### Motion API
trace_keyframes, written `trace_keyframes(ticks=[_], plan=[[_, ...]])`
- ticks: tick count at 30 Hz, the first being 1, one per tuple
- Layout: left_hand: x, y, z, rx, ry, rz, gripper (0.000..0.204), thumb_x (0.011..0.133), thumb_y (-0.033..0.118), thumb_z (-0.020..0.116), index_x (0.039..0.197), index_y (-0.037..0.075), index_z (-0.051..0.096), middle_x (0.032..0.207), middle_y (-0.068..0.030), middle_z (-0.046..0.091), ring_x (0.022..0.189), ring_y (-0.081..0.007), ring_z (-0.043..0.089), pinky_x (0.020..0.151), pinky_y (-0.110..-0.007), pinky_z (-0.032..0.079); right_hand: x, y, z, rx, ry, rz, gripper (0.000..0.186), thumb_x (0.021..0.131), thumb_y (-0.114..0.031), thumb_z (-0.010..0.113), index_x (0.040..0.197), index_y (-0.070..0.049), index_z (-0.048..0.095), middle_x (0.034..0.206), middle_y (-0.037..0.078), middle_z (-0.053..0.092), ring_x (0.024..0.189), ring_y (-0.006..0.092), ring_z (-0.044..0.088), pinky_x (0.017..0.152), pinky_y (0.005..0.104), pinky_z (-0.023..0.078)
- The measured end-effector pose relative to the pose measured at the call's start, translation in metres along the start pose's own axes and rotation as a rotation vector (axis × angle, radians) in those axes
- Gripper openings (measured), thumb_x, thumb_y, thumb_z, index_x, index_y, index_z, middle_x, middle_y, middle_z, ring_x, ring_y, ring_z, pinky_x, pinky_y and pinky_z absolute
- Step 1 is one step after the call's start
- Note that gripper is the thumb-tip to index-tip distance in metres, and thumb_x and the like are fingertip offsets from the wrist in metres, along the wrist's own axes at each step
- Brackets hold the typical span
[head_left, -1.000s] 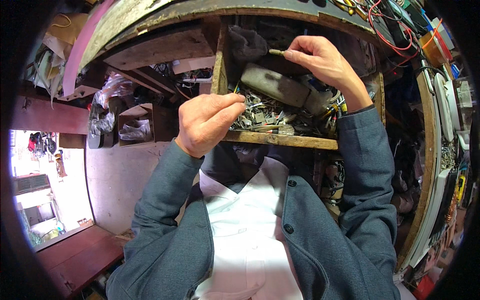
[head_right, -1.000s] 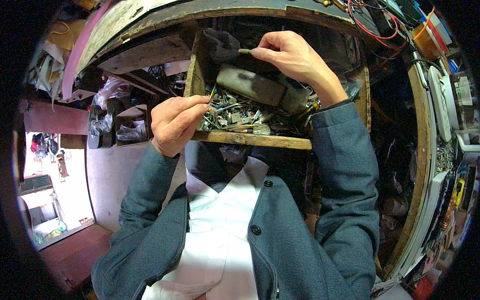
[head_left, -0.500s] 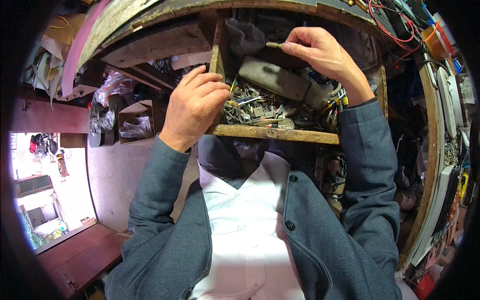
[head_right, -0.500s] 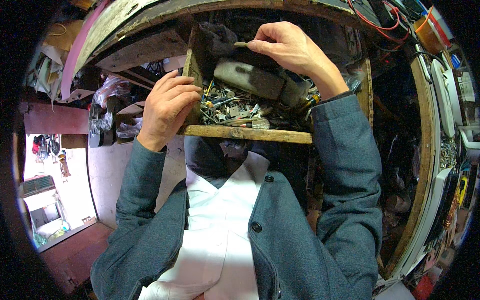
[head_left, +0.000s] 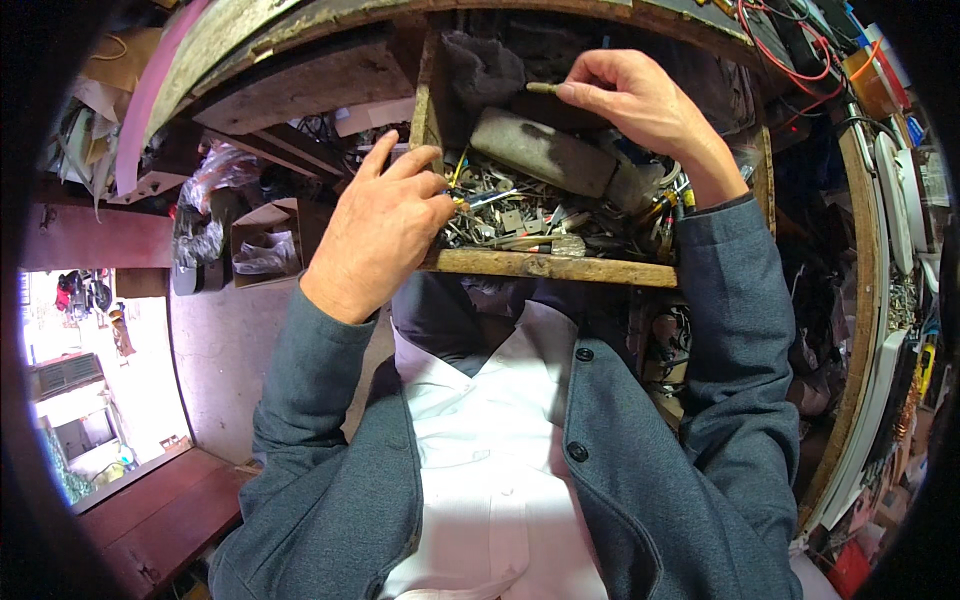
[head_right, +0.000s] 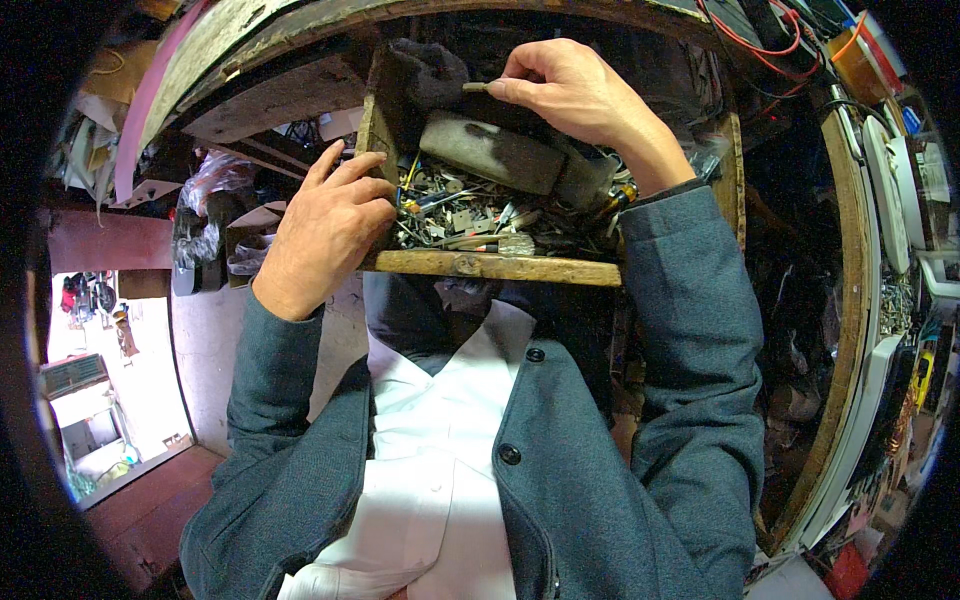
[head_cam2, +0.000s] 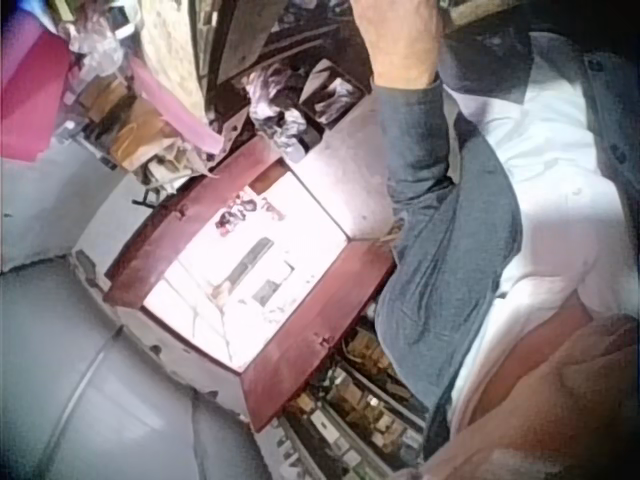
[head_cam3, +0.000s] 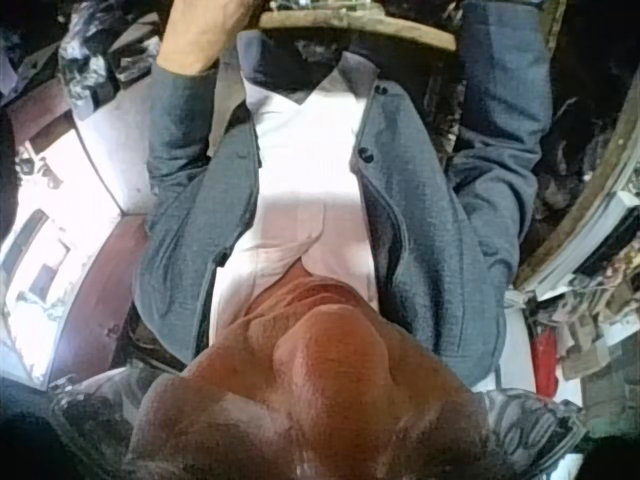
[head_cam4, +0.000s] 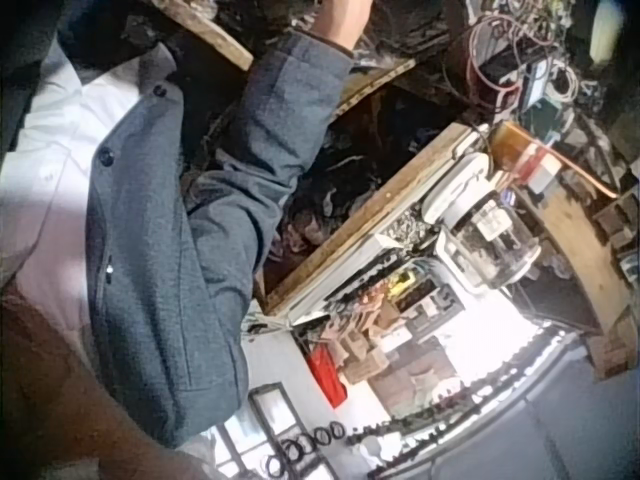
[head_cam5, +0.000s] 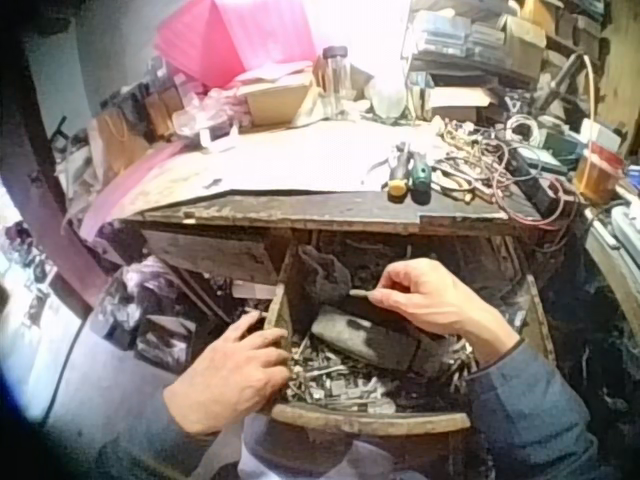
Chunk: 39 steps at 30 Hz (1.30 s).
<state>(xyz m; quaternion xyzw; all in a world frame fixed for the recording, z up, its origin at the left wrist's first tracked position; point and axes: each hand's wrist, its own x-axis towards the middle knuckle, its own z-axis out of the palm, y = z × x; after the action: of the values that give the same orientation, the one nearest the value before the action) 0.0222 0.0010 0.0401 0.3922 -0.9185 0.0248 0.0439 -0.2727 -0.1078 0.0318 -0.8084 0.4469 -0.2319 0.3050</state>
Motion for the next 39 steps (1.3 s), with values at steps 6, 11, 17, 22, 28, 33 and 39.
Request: trace_keyframes(ticks=[6, 11, 17, 22, 28, 33, 39], plan=[[0.007, 0.000, -0.001, 0.031, -0.159, -0.027, 0.010, 0.083, 0.016, 0.072, 0.087, 0.007, 0.075, 0.108, -0.0059, 0.071, 0.127, -0.0263, 0.056, 0.118, -0.051, 0.034, 0.000, -0.004, 0.000, -0.001, 0.018, -0.042, 0.032, 0.097, -0.031, 0.069, 0.092, 0.001, 0.068, 0.069, -0.002, 0.052, 0.066, 0.0071, 0.046, 0.058, 0.0287, 0.038], [0.008, 0.001, 0.004, 0.000, -0.062, -0.029, 0.011, 0.084, 0.015, 0.072, 0.092, 0.007, 0.074, 0.105, -0.0065, 0.071, 0.122, -0.0258, 0.059, 0.118, -0.049, 0.034, -0.001, -0.006, 0.000, -0.007, 0.037, -0.056, 0.034, 0.097, -0.032, 0.070, 0.092, 0.001, 0.068, 0.068, -0.001, 0.052, 0.065, 0.0083, 0.047, 0.058, 0.0299, 0.038], [0.027, 0.005, 0.007, -0.061, 0.002, 0.031, 0.010, 0.085, 0.013, 0.071, 0.093, 0.007, 0.071, 0.091, -0.0078, 0.070, 0.099, -0.0265, 0.067, 0.110, -0.048, 0.043, -0.002, -0.008, 0.000, -0.049, 0.025, -0.054, 0.033, 0.097, -0.032, 0.070, 0.091, 0.001, 0.068, 0.067, 0.000, 0.053, 0.065, 0.0089, 0.047, 0.057, 0.0301, 0.039], [0.057, 0.009, 0.028, -0.265, -0.091, 0.090, 0.010, 0.088, 0.013, 0.066, 0.096, 0.006, 0.069, 0.086, -0.0152, 0.069, 0.086, -0.0361, 0.069, 0.075, -0.046, 0.056, -0.001, -0.005, 0.000, -0.042, 0.036, -0.061, 0.033, 0.097, -0.032, 0.070, 0.092, 0.001, 0.068, 0.067, 0.001, 0.053, 0.064, 0.0093, 0.047, 0.057, 0.0305, 0.039], [0.079, 0.016, 0.054, -0.280, -0.172, 0.127, 0.012, 0.086, 0.012, 0.063, 0.093, 0.007, 0.072, 0.081, -0.0179, 0.071, 0.080, -0.0369, 0.071, 0.070, -0.048, 0.057, 0.000, -0.003, 0.002, -0.052, 0.056, -0.091, 0.033, 0.096, -0.032, 0.070, 0.092, 0.001, 0.068, 0.068, 0.001, 0.053, 0.064, 0.0096, 0.047, 0.057, 0.0306, 0.039], [0.086, 0.016, 0.053, -0.179, -0.242, 0.162, 0.012, 0.087, 0.013, 0.063, 0.092, 0.007, 0.072, 0.080, -0.0172, 0.070, 0.081, -0.0377, 0.070, 0.072, -0.049, 0.056, -0.001, -0.006, 0.000, -0.054, 0.028, -0.044, 0.033, 0.096, -0.032, 0.070, 0.093, 0.001, 0.068, 0.068, 0.001, 0.053, 0.064, 0.0100, 0.047, 0.057, 0.0309, 0.039], [0.063, 0.008, 0.041, -0.203, -0.132, 0.080, 0.010, 0.086, 0.015, 0.067, 0.089, 0.006, 0.071, 0.082, -0.0138, 0.068, 0.081, -0.0363, 0.069, 0.071, -0.048, 0.055, -0.001, 0.001, 0.000, -0.053, 0.056, -0.091, 0.033, 0.096, -0.032, 0.070, 0.093, 0.001, 0.068, 0.068, 0.001, 0.053, 0.065, 0.0094, 0.047, 0.057, 0.0305, 0.039]])
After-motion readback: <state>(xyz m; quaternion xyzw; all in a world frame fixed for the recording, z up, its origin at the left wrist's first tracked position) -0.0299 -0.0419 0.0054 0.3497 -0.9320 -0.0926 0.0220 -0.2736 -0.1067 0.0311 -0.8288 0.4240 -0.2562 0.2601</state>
